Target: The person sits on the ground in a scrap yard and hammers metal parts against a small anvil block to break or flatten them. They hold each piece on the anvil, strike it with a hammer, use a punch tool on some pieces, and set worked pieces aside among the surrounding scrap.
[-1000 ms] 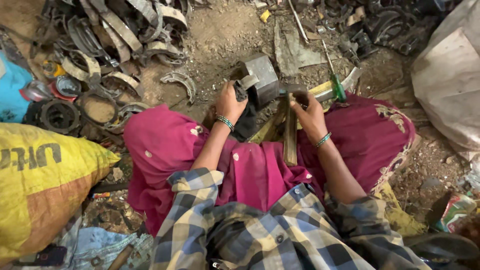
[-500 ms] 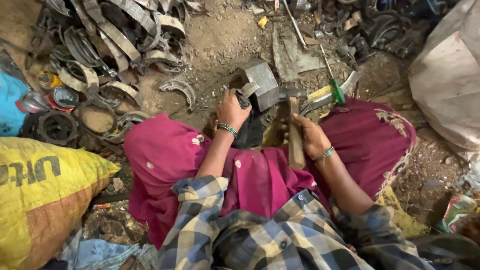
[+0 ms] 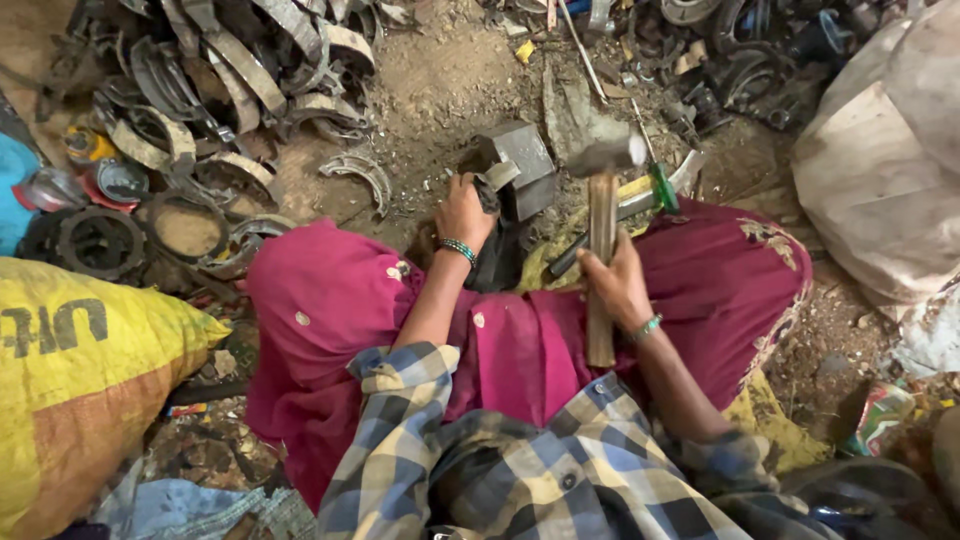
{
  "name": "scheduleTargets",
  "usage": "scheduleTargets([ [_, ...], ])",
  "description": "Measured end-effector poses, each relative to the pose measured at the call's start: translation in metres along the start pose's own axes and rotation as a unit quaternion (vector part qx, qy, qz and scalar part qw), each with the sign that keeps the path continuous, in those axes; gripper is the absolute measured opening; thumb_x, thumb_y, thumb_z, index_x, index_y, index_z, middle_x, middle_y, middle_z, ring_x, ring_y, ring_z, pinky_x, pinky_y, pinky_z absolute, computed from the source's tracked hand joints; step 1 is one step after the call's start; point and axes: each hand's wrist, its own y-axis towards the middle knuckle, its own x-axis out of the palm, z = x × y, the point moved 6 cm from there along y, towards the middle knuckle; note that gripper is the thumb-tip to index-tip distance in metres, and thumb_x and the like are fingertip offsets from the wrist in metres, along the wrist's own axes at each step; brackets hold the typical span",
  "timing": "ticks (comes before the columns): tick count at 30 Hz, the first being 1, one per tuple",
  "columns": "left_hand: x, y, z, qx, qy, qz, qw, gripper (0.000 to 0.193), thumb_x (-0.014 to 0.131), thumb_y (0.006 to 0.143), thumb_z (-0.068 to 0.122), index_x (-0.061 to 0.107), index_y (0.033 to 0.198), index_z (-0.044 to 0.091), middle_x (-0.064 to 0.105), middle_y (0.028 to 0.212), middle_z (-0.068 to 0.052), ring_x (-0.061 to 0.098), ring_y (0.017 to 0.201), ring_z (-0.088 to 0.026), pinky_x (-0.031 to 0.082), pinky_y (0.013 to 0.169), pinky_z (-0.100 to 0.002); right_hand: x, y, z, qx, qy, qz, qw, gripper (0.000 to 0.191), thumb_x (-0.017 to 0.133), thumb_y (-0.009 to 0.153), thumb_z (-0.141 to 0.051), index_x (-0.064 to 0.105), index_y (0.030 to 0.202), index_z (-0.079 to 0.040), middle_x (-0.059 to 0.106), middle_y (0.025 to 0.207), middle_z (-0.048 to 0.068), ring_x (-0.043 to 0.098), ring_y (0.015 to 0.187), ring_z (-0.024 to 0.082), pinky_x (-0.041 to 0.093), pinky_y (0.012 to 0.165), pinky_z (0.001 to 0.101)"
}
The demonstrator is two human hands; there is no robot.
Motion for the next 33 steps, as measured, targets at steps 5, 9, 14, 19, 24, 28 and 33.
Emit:
scheduleTargets([
  [5, -0.001, -0.002, 0.001, -0.001, 0.005, 0.023, 1.0, 0.069, 0.09, 0.068, 0.029, 0.055, 0.124, 0.009, 0.058, 0.123, -0.016, 0.067, 0.097, -0.045, 0.055, 0.079, -0.057, 0.001, -0.024, -0.066, -0.124, -0.111, 0.012, 0.986, 0.057, 0.07, 0.094, -0.018, 0.042, 0.139, 0.001, 0.068, 0.079, 0.014, 0.066, 0.062, 0.018, 0.054, 0.054, 0.0351],
  [9, 0.007, -0.002, -0.002, -0.006, 0.01, -0.008, 1.0, 0.062, 0.087, 0.077, 0.032, 0.054, 0.125, 0.01, 0.058, 0.125, -0.015, 0.068, 0.101, -0.045, 0.057, 0.084, -0.055, 0.024, -0.008, -0.053, -0.179, -0.26, -0.002, 0.949, 0.063, 0.073, 0.094, -0.022, 0.039, 0.139, 0.005, 0.071, 0.093, 0.026, 0.073, 0.079, 0.038, 0.058, 0.066, 0.0469],
  [14, -0.003, -0.001, 0.005, 0.062, -0.085, 0.072, 0.992, 0.06, 0.081, 0.079, 0.023, 0.054, 0.131, 0.009, 0.056, 0.128, -0.021, 0.068, 0.094, -0.048, 0.056, 0.077, -0.055, 0.042, 0.022, 0.001, -0.15, -0.328, -0.024, 0.932, 0.053, 0.072, 0.096, -0.026, 0.043, 0.129, 0.002, 0.07, 0.09, 0.031, 0.067, 0.084, 0.05, 0.053, 0.07, 0.0565],
  [19, 0.003, -0.002, 0.003, -0.004, -0.02, 0.0, 1.0, 0.067, 0.086, 0.073, 0.025, 0.053, 0.128, 0.008, 0.058, 0.124, -0.019, 0.068, 0.096, -0.047, 0.057, 0.082, -0.055, 0.03, 0.023, 0.018, -0.107, -0.274, -0.02, 0.956, 0.052, 0.072, 0.092, -0.024, 0.045, 0.129, 0.002, 0.069, 0.088, 0.025, 0.071, 0.074, 0.038, 0.056, 0.063, 0.048],
  [24, -0.007, -0.006, 0.006, 0.014, -0.033, 0.014, 0.999, 0.069, 0.087, 0.072, 0.022, 0.051, 0.128, 0.005, 0.051, 0.131, -0.026, 0.066, 0.095, -0.049, 0.056, 0.078, -0.056, 0.029, 0.004, -0.013, -0.101, -0.234, -0.006, 0.967, 0.048, 0.073, 0.093, -0.022, 0.051, 0.127, 0.003, 0.071, 0.088, 0.021, 0.072, 0.068, 0.025, 0.057, 0.059, 0.0403],
  [28, -0.003, -0.004, 0.003, -0.016, -0.044, -0.018, 0.999, 0.058, 0.086, 0.079, 0.028, 0.054, 0.122, 0.007, 0.056, 0.124, -0.019, 0.067, 0.103, -0.047, 0.057, 0.084, -0.056, 0.027, -0.015, -0.056, -0.136, -0.174, 0.007, 0.975, 0.053, 0.072, 0.094, -0.019, 0.047, 0.135, 0.002, 0.074, 0.094, 0.017, 0.072, 0.07, 0.019, 0.059, 0.058, 0.0353],
  [33, 0.005, -0.002, 0.001, -0.038, -0.016, -0.011, 0.999, 0.066, 0.088, 0.071, 0.026, 0.052, 0.123, 0.008, 0.055, 0.122, -0.018, 0.067, 0.099, -0.047, 0.056, 0.08, -0.058, 0.01, -0.031, -0.09, -0.213, -0.162, 0.039, 0.963, 0.049, 0.073, 0.098, -0.018, 0.045, 0.133, 0.002, 0.074, 0.091, 0.016, 0.071, 0.07, 0.018, 0.059, 0.06, 0.0342],
])
